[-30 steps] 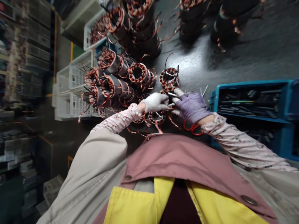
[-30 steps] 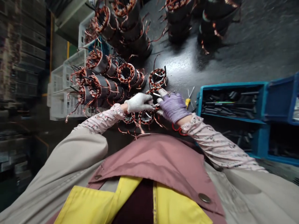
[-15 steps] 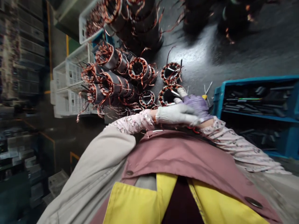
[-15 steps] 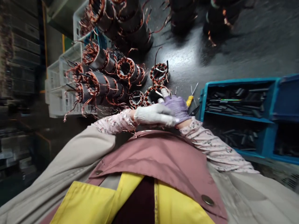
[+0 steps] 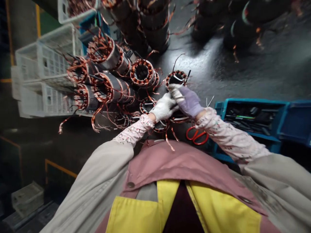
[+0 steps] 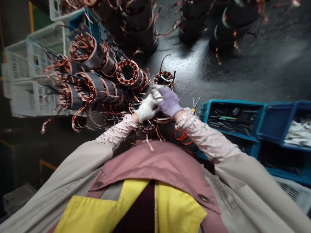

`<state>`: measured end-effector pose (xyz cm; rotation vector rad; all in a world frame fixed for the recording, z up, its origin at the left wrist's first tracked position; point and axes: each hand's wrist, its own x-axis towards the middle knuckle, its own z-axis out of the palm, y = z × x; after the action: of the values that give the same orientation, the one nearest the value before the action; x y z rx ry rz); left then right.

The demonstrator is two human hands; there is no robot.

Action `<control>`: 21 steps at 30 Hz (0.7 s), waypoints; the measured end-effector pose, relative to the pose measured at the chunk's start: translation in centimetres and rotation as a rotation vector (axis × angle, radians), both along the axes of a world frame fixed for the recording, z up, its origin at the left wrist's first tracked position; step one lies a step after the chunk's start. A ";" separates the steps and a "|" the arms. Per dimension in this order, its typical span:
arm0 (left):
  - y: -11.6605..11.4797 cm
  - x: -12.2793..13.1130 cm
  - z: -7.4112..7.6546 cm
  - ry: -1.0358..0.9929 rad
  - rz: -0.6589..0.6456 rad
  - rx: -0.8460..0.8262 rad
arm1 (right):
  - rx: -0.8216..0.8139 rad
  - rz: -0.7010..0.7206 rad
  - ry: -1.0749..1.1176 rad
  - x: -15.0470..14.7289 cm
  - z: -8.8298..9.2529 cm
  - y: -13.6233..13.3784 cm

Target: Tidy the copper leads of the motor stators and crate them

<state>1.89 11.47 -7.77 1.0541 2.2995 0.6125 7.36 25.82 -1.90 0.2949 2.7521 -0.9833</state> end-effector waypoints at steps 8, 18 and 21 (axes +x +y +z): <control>-2.1 0.4 -2.4 -0.331 0.799 0.470 | 0.355 0.454 -0.089 7.1 -0.6 -1.9; -3.0 1.4 1.5 0.143 0.244 0.016 | -0.058 -0.194 -0.057 4.9 0.4 6.6; -0.8 2.0 1.7 0.254 0.043 -0.186 | 0.018 -0.256 -0.046 3.6 -1.2 9.0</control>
<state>3.91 10.65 -6.05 1.0460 2.5451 0.2859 10.97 34.81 -3.13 0.6786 2.7298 -0.9953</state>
